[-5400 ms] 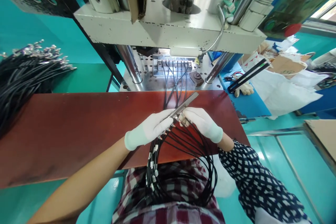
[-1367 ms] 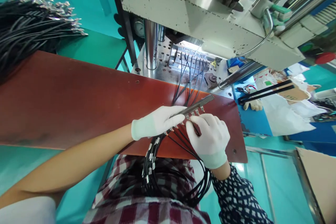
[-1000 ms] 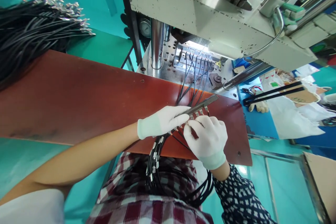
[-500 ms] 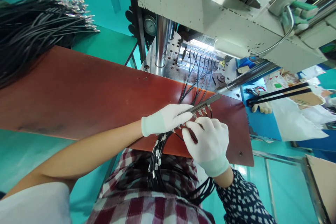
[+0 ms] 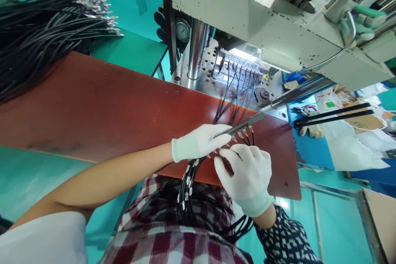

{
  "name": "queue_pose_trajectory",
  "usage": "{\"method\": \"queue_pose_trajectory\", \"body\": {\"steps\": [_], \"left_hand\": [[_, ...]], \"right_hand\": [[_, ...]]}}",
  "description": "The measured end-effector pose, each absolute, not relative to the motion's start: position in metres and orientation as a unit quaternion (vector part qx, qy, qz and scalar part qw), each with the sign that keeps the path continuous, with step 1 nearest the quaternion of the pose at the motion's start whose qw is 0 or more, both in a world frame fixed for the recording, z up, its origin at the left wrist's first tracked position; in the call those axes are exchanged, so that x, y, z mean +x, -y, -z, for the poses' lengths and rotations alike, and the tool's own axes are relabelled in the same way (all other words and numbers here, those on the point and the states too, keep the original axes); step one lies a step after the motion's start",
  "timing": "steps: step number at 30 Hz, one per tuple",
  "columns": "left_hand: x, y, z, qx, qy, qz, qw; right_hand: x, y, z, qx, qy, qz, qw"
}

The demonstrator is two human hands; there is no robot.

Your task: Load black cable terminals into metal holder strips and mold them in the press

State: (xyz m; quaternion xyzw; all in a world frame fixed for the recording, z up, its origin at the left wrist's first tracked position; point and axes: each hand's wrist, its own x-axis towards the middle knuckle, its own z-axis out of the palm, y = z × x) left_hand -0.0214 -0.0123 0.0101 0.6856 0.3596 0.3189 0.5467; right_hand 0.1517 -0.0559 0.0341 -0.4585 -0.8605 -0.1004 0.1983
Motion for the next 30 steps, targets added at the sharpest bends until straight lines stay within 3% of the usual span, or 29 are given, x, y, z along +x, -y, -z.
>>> {"method": "queue_pose_trajectory", "body": {"steps": [21, 25, 28, 30], "left_hand": [[-0.018, 0.013, -0.006, 0.69, -0.398, -0.329, 0.507], [-0.019, 0.014, -0.006, 0.699, -0.388, -0.329, 0.503], [-0.02, 0.016, -0.011, 0.717, -0.384, -0.301, 0.498], [-0.015, 0.018, -0.018, 0.737, -0.399, -0.263, 0.478]], "right_hand": [[0.132, 0.063, -0.016, -0.43, 0.879, 0.067, 0.196], [0.15, 0.051, -0.034, -0.414, 0.887, 0.055, 0.198], [0.184, 0.023, -0.058, -0.433, 0.871, 0.131, 0.189], [0.208, 0.002, -0.069, -0.406, 0.887, 0.183, 0.12]]}}
